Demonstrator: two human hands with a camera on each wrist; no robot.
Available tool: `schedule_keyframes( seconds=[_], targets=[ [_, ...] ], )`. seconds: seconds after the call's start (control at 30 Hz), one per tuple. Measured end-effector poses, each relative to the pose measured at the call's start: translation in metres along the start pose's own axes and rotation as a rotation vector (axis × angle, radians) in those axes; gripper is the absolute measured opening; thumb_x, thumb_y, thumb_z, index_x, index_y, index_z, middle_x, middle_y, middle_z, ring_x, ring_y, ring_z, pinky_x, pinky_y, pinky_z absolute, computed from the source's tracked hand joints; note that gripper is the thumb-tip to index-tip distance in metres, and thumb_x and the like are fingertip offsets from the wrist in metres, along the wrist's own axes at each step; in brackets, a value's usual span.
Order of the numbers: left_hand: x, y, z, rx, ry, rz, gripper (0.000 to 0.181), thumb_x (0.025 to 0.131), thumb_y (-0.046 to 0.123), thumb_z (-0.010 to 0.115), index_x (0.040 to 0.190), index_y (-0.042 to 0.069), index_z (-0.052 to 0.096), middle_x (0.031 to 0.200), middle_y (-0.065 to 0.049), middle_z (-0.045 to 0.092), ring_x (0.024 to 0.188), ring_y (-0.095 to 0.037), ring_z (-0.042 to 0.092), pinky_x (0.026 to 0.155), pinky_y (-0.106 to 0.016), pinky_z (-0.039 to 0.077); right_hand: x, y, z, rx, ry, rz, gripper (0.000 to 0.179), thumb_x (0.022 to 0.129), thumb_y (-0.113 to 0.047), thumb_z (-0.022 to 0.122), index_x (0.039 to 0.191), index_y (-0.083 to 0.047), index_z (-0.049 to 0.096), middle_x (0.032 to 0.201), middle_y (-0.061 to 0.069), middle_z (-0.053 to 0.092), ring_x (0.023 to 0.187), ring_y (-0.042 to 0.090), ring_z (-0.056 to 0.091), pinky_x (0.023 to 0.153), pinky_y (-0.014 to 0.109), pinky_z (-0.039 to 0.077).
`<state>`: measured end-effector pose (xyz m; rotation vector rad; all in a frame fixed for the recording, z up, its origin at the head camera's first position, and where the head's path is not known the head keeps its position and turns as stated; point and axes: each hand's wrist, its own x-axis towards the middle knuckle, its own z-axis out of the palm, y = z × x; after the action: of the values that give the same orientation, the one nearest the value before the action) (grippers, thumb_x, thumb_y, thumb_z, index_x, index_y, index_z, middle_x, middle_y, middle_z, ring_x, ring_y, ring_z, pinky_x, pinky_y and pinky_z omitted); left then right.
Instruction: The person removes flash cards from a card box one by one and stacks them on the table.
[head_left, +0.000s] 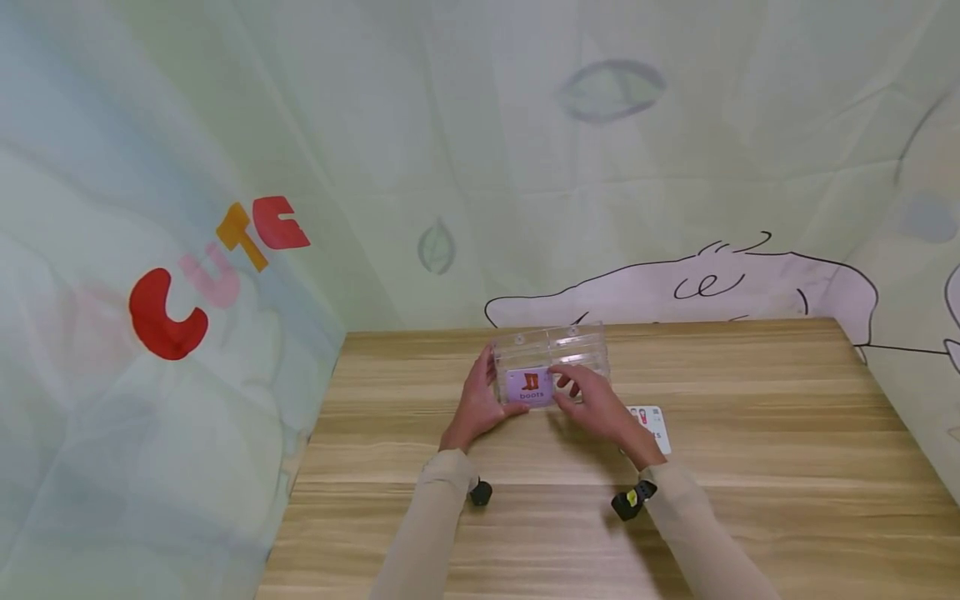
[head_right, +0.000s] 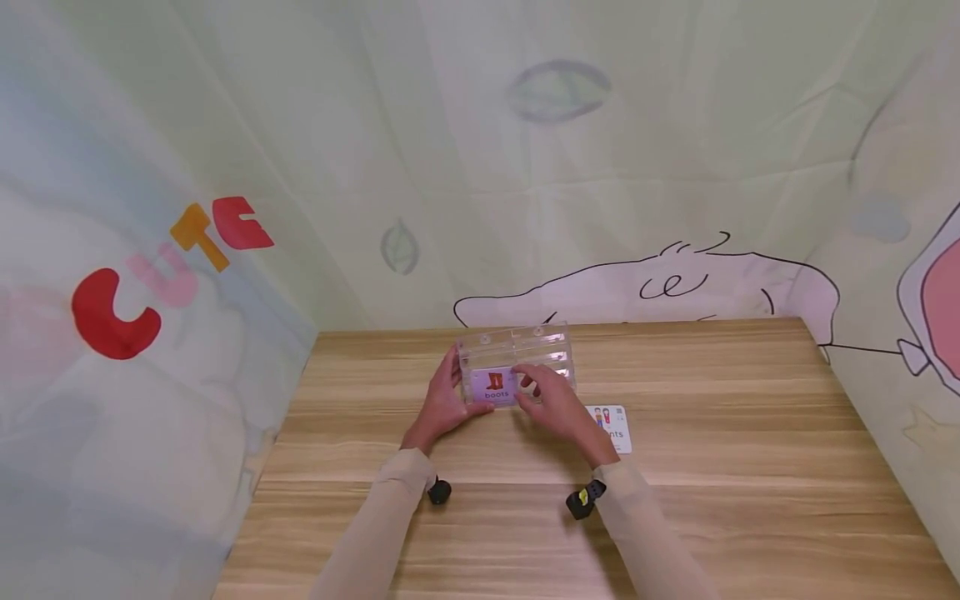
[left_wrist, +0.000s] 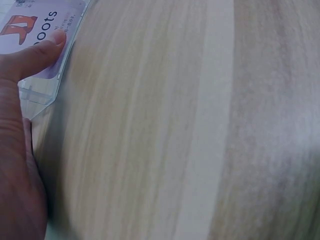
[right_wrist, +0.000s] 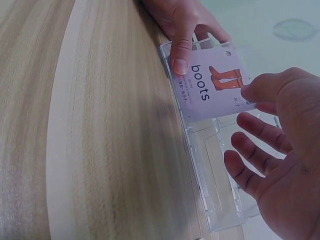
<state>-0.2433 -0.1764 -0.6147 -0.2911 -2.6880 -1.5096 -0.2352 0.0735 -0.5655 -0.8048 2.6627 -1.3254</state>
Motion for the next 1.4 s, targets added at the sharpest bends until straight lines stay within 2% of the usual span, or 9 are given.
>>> schedule_keyframes(
  seconds=[0.13,0.3,0.6,0.83,1.03,1.13,1.4],
  targets=[
    [0.000,0.000,0.000,0.003,0.004,0.015,0.129,0.068,0.022,0.100,0.164,0.008,0.016,0.158,-0.020,0.040,0.145,-0.033,0.043,0.120,-0.039,0.038,0.000,0.000,0.000,0.003,0.001,0.000,0.043,0.099,-0.010,0.071,0.140,-0.007,0.061,0.111,0.008,0.066,0.092,0.019,0.061,0.077,0.036,0.056],
    [0.000,0.000,-0.001,-0.005,-0.004,-0.001,0.130,0.068,0.022,0.101,0.165,0.010,0.015,0.158,-0.018,0.039,0.146,-0.031,0.042,0.121,-0.036,0.036,0.000,0.000,0.000,0.010,-0.005,0.007,0.040,0.100,-0.012,0.070,0.139,-0.008,0.062,0.113,0.007,0.066,0.093,0.019,0.061,0.078,0.036,0.056],
    [0.001,-0.001,-0.001,-0.002,-0.006,-0.025,0.131,0.068,0.022,0.101,0.165,0.013,0.014,0.160,-0.015,0.038,0.147,-0.026,0.040,0.120,-0.030,0.034,0.002,0.000,0.002,0.021,0.029,-0.060,0.031,0.098,-0.012,0.072,0.128,-0.005,0.067,0.120,0.009,0.066,0.092,0.019,0.061,0.076,0.036,0.057],
    [0.000,0.001,-0.001,-0.018,-0.006,-0.033,0.132,0.067,0.020,0.101,0.165,0.013,0.014,0.160,-0.014,0.038,0.147,-0.025,0.040,0.120,-0.029,0.034,0.003,-0.001,0.006,0.039,0.055,-0.095,0.028,0.096,-0.008,0.073,0.123,-0.005,0.068,0.118,0.010,0.069,0.087,0.017,0.062,0.068,0.029,0.057],
    [0.000,0.000,0.000,-0.029,-0.005,-0.021,0.132,0.067,0.018,0.101,0.165,0.011,0.014,0.159,-0.016,0.039,0.147,-0.027,0.040,0.121,-0.031,0.034,0.003,-0.002,0.009,0.089,0.047,-0.070,0.027,0.097,-0.005,0.071,0.123,-0.005,0.067,0.119,0.009,0.070,0.089,0.018,0.065,0.071,0.030,0.060],
    [0.000,0.001,0.000,-0.022,-0.004,-0.023,0.131,0.067,0.019,0.101,0.165,0.011,0.015,0.159,-0.016,0.039,0.147,-0.027,0.040,0.121,-0.031,0.035,0.004,-0.002,0.012,0.116,0.037,-0.083,0.028,0.096,-0.002,0.070,0.123,-0.004,0.067,0.120,0.010,0.070,0.092,0.020,0.067,0.075,0.031,0.061],
    [0.000,0.000,0.000,-0.013,-0.005,-0.011,0.130,0.068,0.020,0.101,0.165,0.010,0.015,0.159,-0.016,0.039,0.147,-0.027,0.040,0.120,-0.031,0.035,0.006,0.001,0.018,0.117,0.019,-0.118,0.027,0.095,-0.002,0.071,0.121,-0.004,0.070,0.120,0.014,0.071,0.089,0.023,0.069,0.071,0.029,0.060]
  ],
)
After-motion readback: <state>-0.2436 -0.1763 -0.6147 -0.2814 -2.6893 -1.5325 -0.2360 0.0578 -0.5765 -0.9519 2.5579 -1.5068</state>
